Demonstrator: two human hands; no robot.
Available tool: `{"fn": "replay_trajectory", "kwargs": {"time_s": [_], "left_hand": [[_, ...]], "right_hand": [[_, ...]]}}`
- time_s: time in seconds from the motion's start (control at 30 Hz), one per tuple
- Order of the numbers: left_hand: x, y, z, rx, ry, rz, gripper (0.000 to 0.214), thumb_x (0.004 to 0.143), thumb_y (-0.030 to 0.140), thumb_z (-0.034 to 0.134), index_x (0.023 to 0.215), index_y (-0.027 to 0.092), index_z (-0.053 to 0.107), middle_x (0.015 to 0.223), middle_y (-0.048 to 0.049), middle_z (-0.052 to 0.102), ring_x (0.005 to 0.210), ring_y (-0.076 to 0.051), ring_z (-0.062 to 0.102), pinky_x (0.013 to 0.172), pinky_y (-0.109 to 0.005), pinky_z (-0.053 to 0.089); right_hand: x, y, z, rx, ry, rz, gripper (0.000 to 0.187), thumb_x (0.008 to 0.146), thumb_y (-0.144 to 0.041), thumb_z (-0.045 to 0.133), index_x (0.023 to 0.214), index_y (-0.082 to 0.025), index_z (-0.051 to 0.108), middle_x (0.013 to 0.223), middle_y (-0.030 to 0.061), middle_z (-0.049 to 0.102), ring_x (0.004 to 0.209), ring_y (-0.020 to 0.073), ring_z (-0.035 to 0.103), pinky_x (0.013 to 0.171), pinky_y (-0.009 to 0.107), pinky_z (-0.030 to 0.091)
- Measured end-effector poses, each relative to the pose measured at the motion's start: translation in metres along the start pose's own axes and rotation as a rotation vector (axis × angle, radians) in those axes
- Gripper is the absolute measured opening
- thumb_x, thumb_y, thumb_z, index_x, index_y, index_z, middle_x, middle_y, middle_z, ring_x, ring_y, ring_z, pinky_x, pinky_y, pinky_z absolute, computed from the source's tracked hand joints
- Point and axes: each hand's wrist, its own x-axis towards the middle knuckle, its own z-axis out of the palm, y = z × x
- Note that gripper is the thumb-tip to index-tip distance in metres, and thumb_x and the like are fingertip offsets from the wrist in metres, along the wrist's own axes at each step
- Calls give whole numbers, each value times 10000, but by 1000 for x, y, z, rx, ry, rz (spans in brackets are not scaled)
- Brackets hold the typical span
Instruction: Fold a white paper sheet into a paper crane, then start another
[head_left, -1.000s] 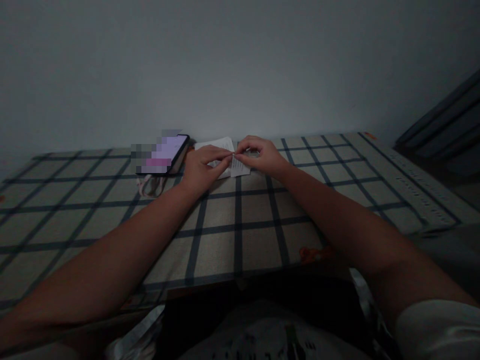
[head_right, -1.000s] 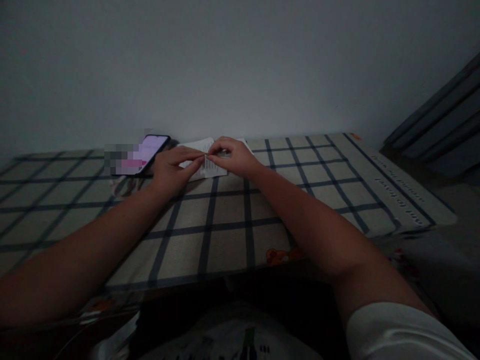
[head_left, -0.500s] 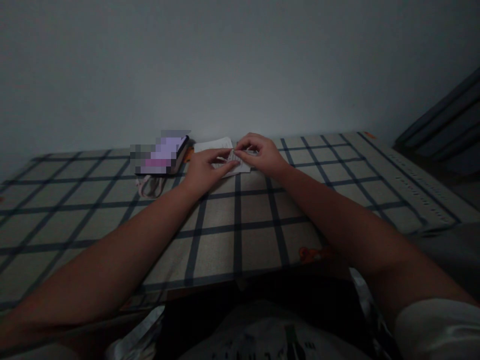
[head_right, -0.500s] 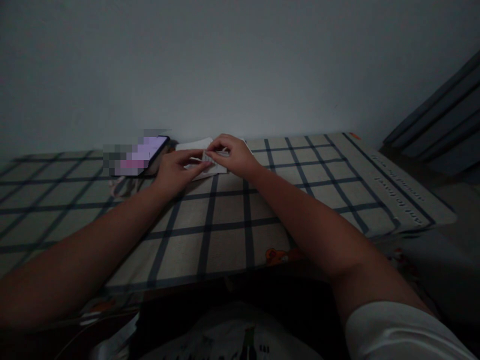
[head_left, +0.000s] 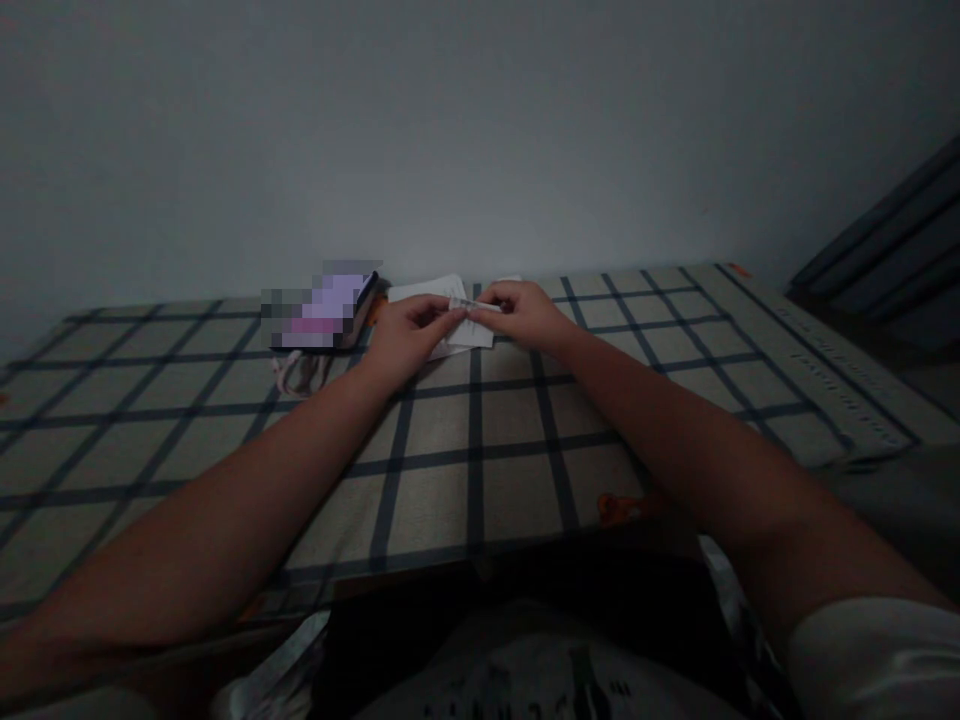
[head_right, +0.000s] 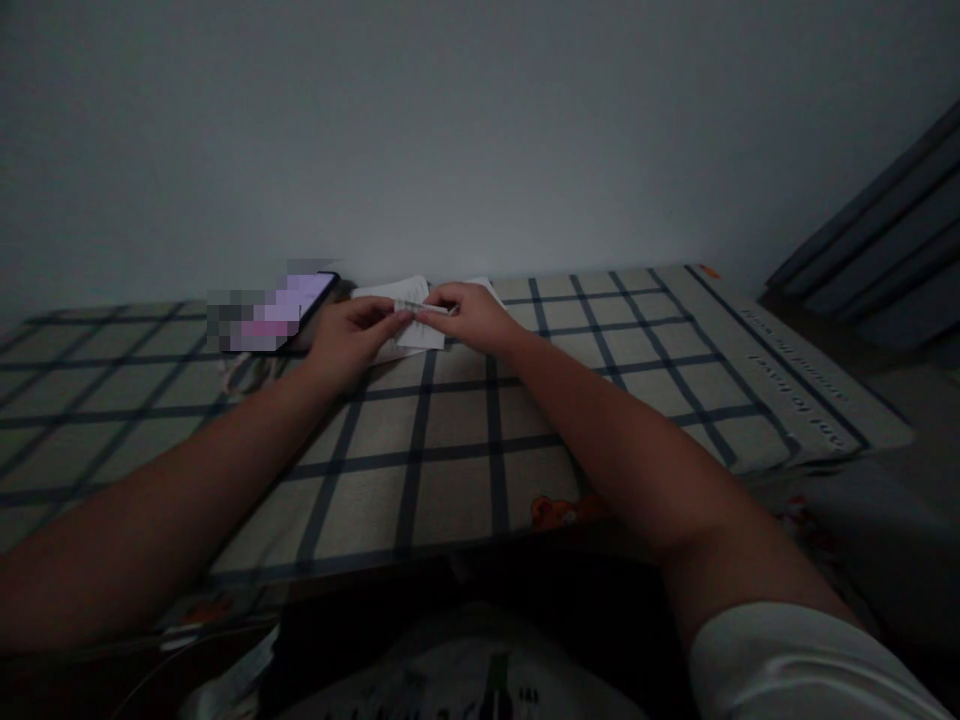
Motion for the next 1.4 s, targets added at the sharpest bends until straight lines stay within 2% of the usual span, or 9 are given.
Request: {"fn": "replay_trajectory", "kwargs": {"time_s": [0.2, 0.43, 0.6, 0.67, 0.83, 1.0, 1.1, 1.23, 1.4], "left_hand": [[1, 1, 1, -109, 100, -69, 268, 744, 417, 784, 749, 173, 672, 686, 1, 672, 616, -123, 578, 598, -243, 452], [1, 3, 2, -267, 5, -189, 325, 711, 448, 825, 696, 169, 659, 663, -6, 651, 602, -124, 587, 607, -251, 495], [5, 2, 1, -515, -17, -343, 306, 728, 431, 807, 809, 171, 667, 819, -59, 726, 722, -180, 687, 686, -319, 578], [7, 1, 0, -549, -48, -387, 266, 748, 395, 780, 843, 168, 678, 873, -87, 744, 779, -214, 710, 698, -351, 596], [7, -1, -2, -585, -97, -439, 207, 749, 339, 775, 858, 173, 716, 936, -108, 767, 893, -276, 732, 765, -413, 618], [7, 1, 0, -643, -72, -529, 229, 733, 298, 813, 904, 167, 740, 980, -84, 767, 833, -193, 720, 709, -315, 617], [5, 3, 2, -632, -52, -485, 217, 718, 307, 842, 826, 156, 730, 899, -78, 764, 767, -164, 705, 685, -272, 599], [3, 3, 2, -548, -19, -360, 285, 687, 375, 871, 764, 153, 710, 794, -68, 744, 678, -151, 676, 660, -272, 573], [2, -3, 3, -398, 4, -324, 383, 677, 498, 855, 726, 162, 678, 746, -63, 718, 645, -165, 662, 627, -296, 555]], "right_hand": [[1, 9, 2, 16, -84, 78, 355, 813, -473, 666, 746, -128, 617, 694, -2, 541, 669, 120, 468, 620, 264, 333], [0, 4, 1, 25, -88, 56, 277, 848, -385, 660, 725, -145, 598, 674, -22, 520, 651, 107, 465, 626, 258, 355], [-1, 1, -1, 180, -36, 79, 476, 941, -572, 532, 710, -161, 594, 701, 9, 578, 697, 123, 539, 684, 257, 452], [-1, 2, 0, 243, -43, 84, 489, 936, -595, 539, 721, -161, 605, 709, 13, 599, 701, 119, 559, 701, 255, 477], [0, 4, 1, 280, -74, 88, 405, 887, -520, 646, 722, -150, 627, 689, 9, 619, 686, 115, 577, 693, 258, 491], [0, 6, 1, 316, -68, 99, 270, 880, -373, 669, 751, -137, 646, 706, 8, 650, 689, 103, 597, 702, 248, 502], [0, 6, 1, 336, -86, 139, 234, 891, -319, 666, 747, -137, 640, 696, 9, 657, 667, 95, 598, 691, 235, 507], [0, 5, 3, 339, -150, 232, 325, 953, -368, 605, 720, -141, 621, 656, 27, 655, 612, 100, 596, 624, 229, 498], [-1, 5, 2, 225, -196, 209, 275, 894, -340, 677, 712, -145, 611, 656, 11, 650, 626, 107, 613, 606, 223, 467]]}}
